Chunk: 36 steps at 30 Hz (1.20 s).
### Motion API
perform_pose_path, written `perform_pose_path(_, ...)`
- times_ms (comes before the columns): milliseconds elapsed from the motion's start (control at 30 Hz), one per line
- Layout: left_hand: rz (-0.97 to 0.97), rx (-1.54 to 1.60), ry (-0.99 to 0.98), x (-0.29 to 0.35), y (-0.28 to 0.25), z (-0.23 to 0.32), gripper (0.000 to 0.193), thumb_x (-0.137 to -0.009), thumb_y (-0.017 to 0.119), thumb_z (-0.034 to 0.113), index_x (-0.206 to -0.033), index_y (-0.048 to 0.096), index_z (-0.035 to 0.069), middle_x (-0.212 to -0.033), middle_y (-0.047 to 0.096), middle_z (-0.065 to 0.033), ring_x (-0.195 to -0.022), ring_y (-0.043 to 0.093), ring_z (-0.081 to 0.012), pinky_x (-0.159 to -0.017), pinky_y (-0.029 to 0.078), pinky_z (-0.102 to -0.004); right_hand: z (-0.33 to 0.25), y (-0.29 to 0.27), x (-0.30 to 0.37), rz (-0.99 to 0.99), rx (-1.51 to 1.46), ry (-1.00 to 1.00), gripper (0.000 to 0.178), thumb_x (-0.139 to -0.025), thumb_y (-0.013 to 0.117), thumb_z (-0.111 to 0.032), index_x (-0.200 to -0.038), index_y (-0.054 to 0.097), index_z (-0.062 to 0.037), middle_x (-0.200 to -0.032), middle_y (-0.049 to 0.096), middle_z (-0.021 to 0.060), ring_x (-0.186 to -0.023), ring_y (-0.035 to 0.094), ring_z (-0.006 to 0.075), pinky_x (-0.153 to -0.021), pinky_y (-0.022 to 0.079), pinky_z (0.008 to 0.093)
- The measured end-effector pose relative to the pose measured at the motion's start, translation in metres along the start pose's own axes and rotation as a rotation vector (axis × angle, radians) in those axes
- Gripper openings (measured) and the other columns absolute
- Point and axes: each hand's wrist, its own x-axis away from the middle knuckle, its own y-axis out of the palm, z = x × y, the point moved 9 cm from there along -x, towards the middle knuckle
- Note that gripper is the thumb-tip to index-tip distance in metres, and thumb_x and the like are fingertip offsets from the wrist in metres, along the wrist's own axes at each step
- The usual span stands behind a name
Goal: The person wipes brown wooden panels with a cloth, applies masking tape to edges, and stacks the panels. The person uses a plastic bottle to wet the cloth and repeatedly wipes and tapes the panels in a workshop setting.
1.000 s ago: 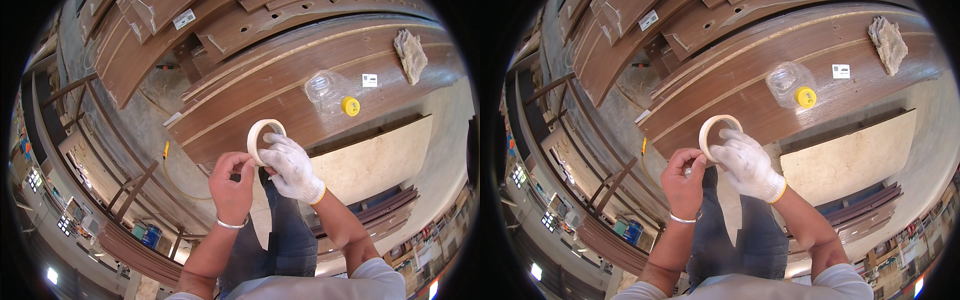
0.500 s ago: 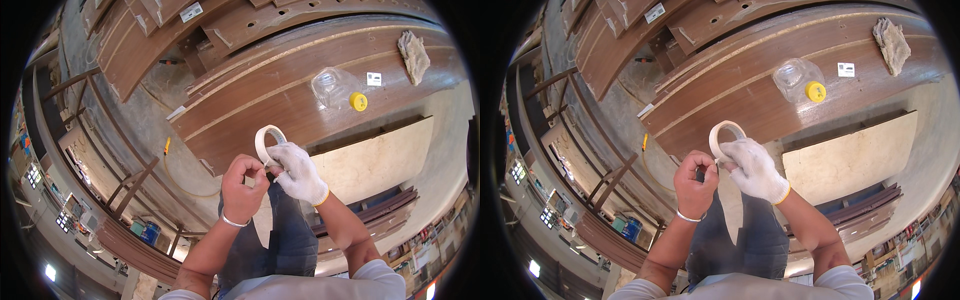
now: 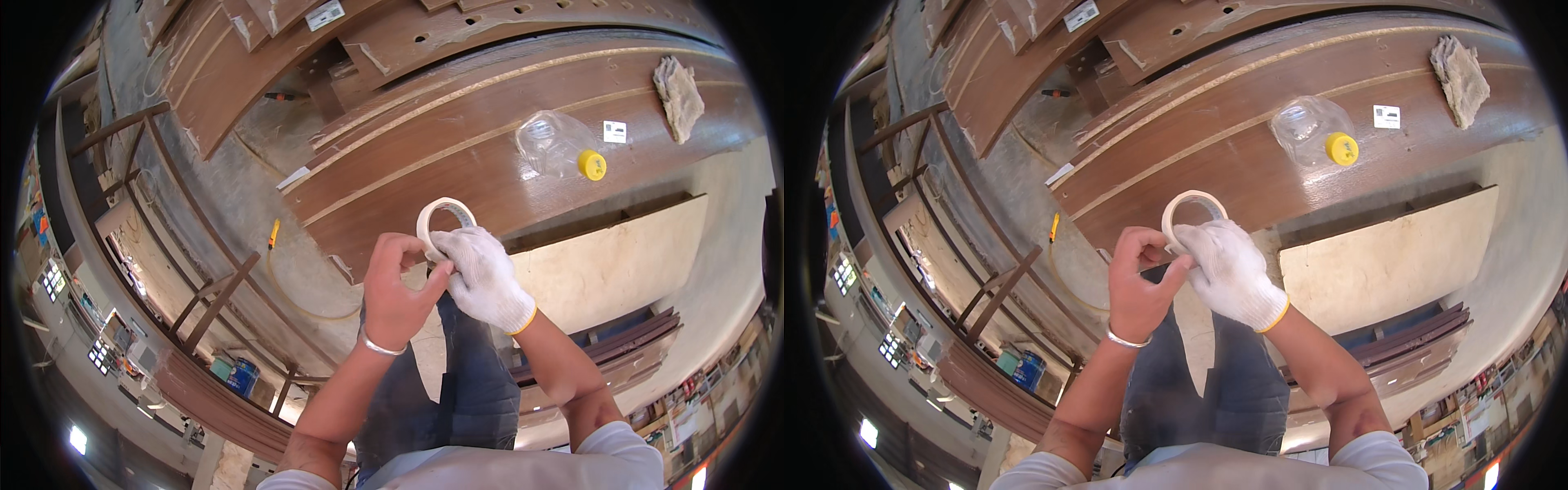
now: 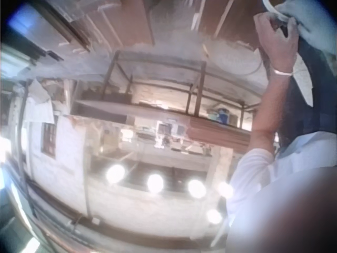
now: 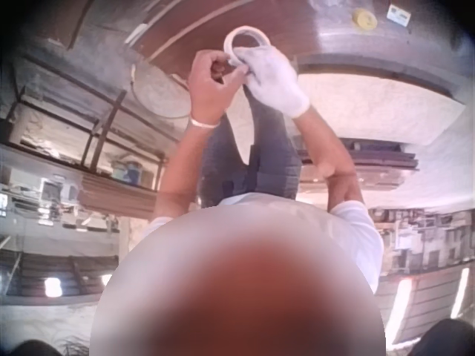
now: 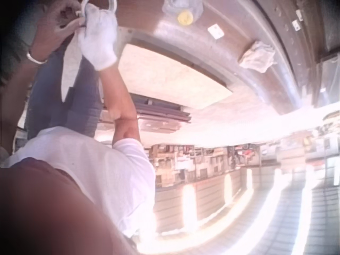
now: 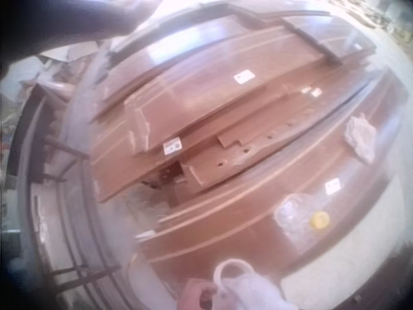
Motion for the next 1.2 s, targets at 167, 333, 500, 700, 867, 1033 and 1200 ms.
perform_pose_path(167,0.049,0.059,-0.016,0.004,0.001,-0.011,0.015,-0.088,0.073,-0.007,-0.1,0.067,-0.001,-0.101,0.067,-0.0106,-0.095,0.064,-0.019,-0.079,0.055,-0.0301,-0.001,0.002,-0.003,-0.065,-0.003,0.053,0.036,-0.088,0.068,-0.004,-0.124,0.067,-0.0051,-0.106,0.072,0.0173,-0.105,0.067,0.0416,-0.094,0.052,0.052)
perform_pose_path(333,0.073,-0.051,0.207,0.011,-0.008,0.007,0.017,-0.086,0.071,-0.009,-0.099,0.067,0.0,-0.101,0.068,-0.0131,-0.095,0.065,-0.0276,-0.083,0.056,-0.035,0.002,0.005,-0.005,-0.11,-0.107,0.159,0.024,-0.09,0.066,-0.011,-0.113,0.068,-0.0057,-0.098,0.072,0.0158,-0.098,0.065,0.0419,-0.088,0.051,0.0533)
perform_pose_path(500,0.109,-0.005,0.236,0.011,-0.019,0.01,0.021,-0.082,0.073,-0.01,-0.098,0.068,0.002,-0.101,0.068,-0.0135,-0.094,0.065,-0.0303,-0.083,0.055,-0.0391,0.002,0.011,-0.006,-0.155,-0.1,0.285,0.019,-0.092,0.065,-0.016,-0.108,0.07,-0.0062,-0.099,0.072,0.0179,-0.098,0.064,0.043,-0.088,0.051,0.0533)
perform_pose_path(700,0.122,0.034,0.209,0.007,-0.022,-0.01,0.022,-0.079,0.078,-0.008,-0.096,0.068,0.003,-0.097,0.069,-0.0114,-0.092,0.064,-0.0303,-0.081,0.053,-0.0404,0.004,0.026,-0.01,-0.195,-0.044,0.274,0.019,-0.094,0.066,-0.017,-0.109,0.071,-0.0062,-0.099,0.073,0.018,-0.098,0.065,0.042,-0.087,0.052,0.0527)
perform_pose_path(867,0.127,0.068,0.212,0.003,-0.019,-0.038,0.024,-0.076,0.079,-0.009,-0.093,0.067,0.004,-0.095,0.07,-0.0108,-0.087,0.065,-0.0313,-0.078,0.053,-0.0411,0.028,0.051,-0.009,-0.24,-0.093,0.428,0.021,-0.093,0.069,-0.017,-0.11,0.072,-0.0057,-0.096,0.073,0.0182,-0.096,0.068,0.039,-0.086,0.054,0.0494)
perform_pose_path(1033,0.178,0.056,0.314,0.001,-0.036,-0.063,0.029,-0.073,0.08,-0.013,-0.091,0.066,0.004,-0.09,0.071,-0.0099,-0.078,0.064,-0.0308,-0.069,0.052,-0.04,0.036,0.088,-0.014,-0.297,-0.198,0.532,0.021,-0.093,0.07,-0.017,-0.11,0.073,-0.0049,-0.095,0.073,0.0181,-0.096,0.069,0.0379,-0.085,0.055,0.0476)
perform_pose_path(1200,0.191,0.088,0.338,-0.006,-0.059,-0.083,0.033,-0.07,0.082,-0.015,-0.091,0.066,0.005,-0.089,0.071,-0.009,-0.075,0.063,-0.0288,-0.063,0.051,-0.0376,0.026,0.117,-0.028,-0.318,-0.292,0.567,0.02,-0.094,0.069,-0.017,-0.11,0.072,-0.0046,-0.096,0.073,0.0192,-0.091,0.07,0.0396,-0.081,0.055,0.0455)
